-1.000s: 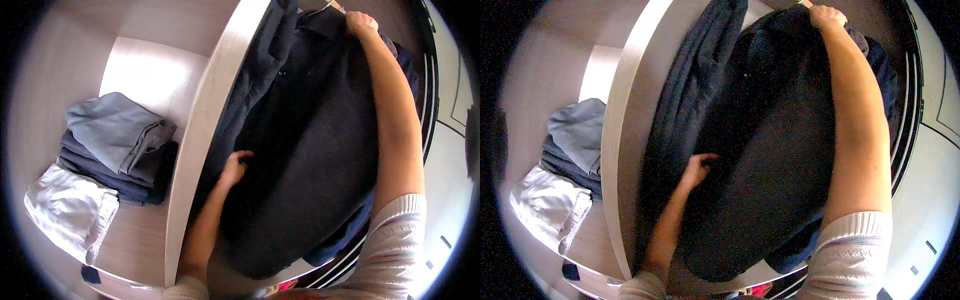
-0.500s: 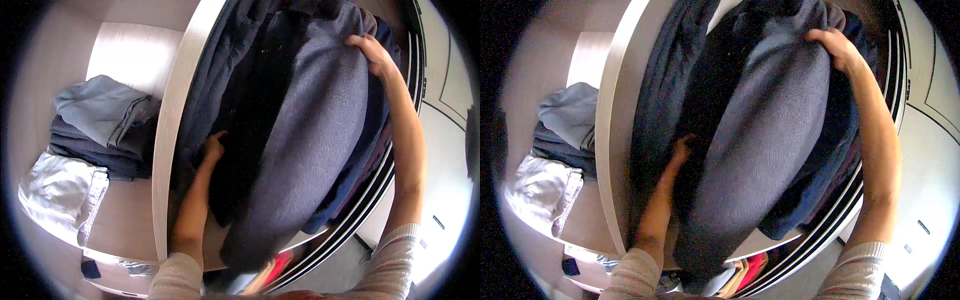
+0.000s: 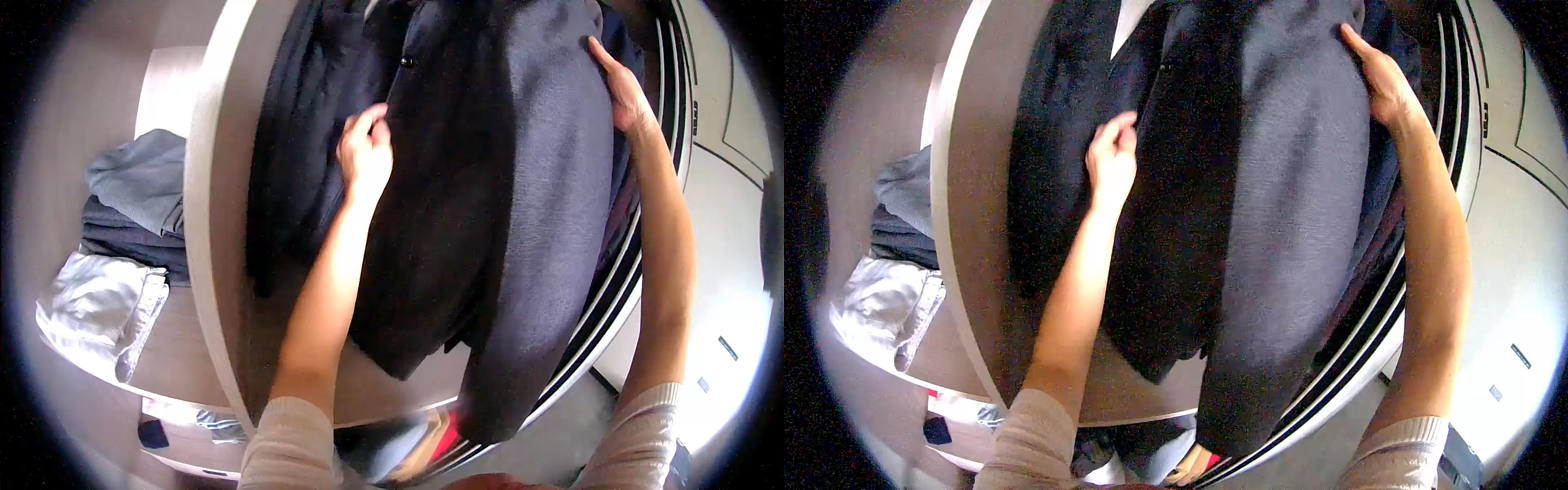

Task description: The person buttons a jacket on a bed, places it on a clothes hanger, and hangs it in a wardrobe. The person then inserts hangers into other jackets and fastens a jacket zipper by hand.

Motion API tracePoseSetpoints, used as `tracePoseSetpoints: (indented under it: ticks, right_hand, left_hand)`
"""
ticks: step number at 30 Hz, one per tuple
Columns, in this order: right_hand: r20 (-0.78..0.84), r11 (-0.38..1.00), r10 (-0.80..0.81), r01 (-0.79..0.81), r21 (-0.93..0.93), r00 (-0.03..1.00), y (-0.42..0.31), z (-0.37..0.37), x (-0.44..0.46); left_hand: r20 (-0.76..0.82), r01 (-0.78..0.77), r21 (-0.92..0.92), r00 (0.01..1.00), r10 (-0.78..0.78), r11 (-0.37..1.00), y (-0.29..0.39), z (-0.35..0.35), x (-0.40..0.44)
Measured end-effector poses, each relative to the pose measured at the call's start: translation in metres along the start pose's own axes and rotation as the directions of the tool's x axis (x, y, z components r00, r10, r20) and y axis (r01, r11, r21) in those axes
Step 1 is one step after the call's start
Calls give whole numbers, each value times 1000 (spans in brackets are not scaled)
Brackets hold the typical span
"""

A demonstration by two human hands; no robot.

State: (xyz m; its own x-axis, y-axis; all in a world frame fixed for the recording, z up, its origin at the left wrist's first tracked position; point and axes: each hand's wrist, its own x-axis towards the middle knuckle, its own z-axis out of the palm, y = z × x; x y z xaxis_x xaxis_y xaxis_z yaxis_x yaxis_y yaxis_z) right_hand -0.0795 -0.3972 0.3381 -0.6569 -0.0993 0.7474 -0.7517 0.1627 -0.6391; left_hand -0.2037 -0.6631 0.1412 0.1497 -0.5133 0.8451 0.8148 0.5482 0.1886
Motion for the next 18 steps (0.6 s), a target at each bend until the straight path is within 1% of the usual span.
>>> tracePoseSetpoints:
  ticks: [1,2,3,4,5,6,7,8,9,10,11,14,15,17,18]
  right_hand:
    - [16,1000,9,-9,25,1000,1,-2,2]
    - [38,998,11,-13,53,999,1,-2,5]
    - [59,998,-13,10,55,998,0,1,1]
    - [77,998,-36,32,57,996,0,4,-5]
    - [92,996,-63,57,62,994,0,6,-6]
    - [121,992,-76,64,106,990,3,4,-2]
    - [126,991,-99,87,99,987,4,2,-1]
    - [128,990,-117,105,93,985,5,3,-4]
    - [127,988,-134,124,89,983,7,3,-8]
    - [140,983,-167,153,105,976,9,3,-9]
    - [158,981,-166,147,124,973,10,2,-10]
    - [202,980,-150,117,163,968,11,1,-12]
    - [201,980,-156,126,154,967,13,-1,-10]
    - [223,969,-168,119,218,960,16,2,-8]
    - [229,967,-192,144,211,954,16,4,-13]
  left_hand:
    - [-53,-42,-9,998,41,999,20,12,18]
    - [-23,1,-7,1000,-1,1000,34,21,37]
    - [-116,-123,-32,986,118,992,45,34,59]
    - [-136,-196,-30,972,191,980,48,47,83]
    - [-108,-204,-16,974,201,979,50,56,108]
    - [-77,-173,-31,982,171,984,58,65,130]
    - [23,-93,39,995,92,995,65,70,151]
    - [141,-51,-96,988,64,994,61,75,173]
    - [128,-27,-1,991,27,1000,87,76,175]
    - [209,-7,8,978,5,1000,92,79,185]
    - [289,14,16,957,-18,1000,96,84,197]
    - [468,65,-207,883,41,976,90,116,236]
    - [424,25,-179,904,54,984,81,134,248]
    - [334,-47,-113,939,82,992,65,168,263]
    - [308,19,-84,951,8,996,71,171,258]
